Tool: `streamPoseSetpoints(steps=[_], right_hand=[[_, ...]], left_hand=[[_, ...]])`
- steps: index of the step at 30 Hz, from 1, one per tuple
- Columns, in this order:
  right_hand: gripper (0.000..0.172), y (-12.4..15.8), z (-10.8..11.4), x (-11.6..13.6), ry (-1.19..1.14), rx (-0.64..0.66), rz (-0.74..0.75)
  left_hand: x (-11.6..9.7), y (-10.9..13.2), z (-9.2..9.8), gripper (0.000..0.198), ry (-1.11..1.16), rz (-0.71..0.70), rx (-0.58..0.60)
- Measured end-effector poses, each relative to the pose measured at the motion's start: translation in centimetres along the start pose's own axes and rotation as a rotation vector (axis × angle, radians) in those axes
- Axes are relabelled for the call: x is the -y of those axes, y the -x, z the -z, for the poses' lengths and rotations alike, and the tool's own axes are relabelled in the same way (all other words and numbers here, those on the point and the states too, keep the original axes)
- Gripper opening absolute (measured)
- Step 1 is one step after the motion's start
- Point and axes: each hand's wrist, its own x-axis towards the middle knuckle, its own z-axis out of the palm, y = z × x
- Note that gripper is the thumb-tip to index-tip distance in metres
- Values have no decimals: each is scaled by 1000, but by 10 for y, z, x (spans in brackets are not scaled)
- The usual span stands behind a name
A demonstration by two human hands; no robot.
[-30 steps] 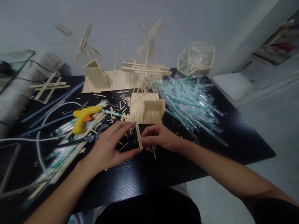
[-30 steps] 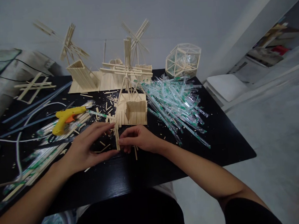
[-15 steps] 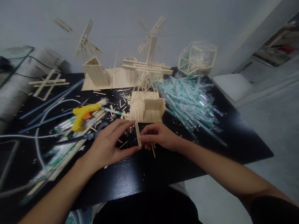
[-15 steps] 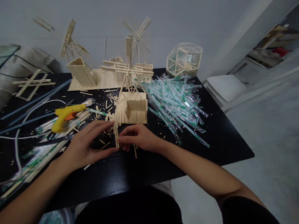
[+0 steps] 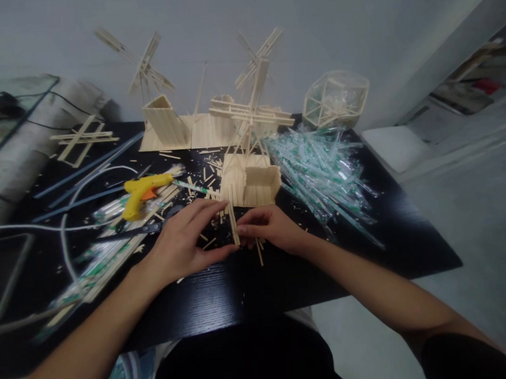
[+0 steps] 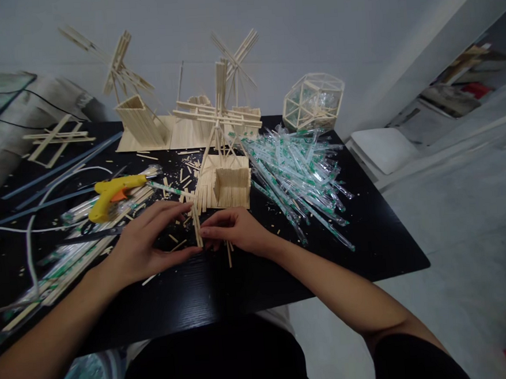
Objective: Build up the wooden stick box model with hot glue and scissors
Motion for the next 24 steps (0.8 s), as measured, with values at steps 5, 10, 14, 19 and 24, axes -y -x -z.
streamPoseSetpoints(steps=[5,10,14,19,24], right_hand=[[26,2,-1,1,-13,10,-6],[28,1,-1,0,-24,14,-22],[30,0,0,-2,-26,21,-30],[27,0,0,-1,-28,27,-2],[27,1,-2,2,2,9,30]], left_hand=[[-1,0,-3,67,-21,-25,-17],[0,1,-4,67,-17,-31,-27],[-1,1,-4,65,-33,-36,-44],[0,1,-4,66,-46,-30,-40],[0,0,-4,66,-62,4,-61]])
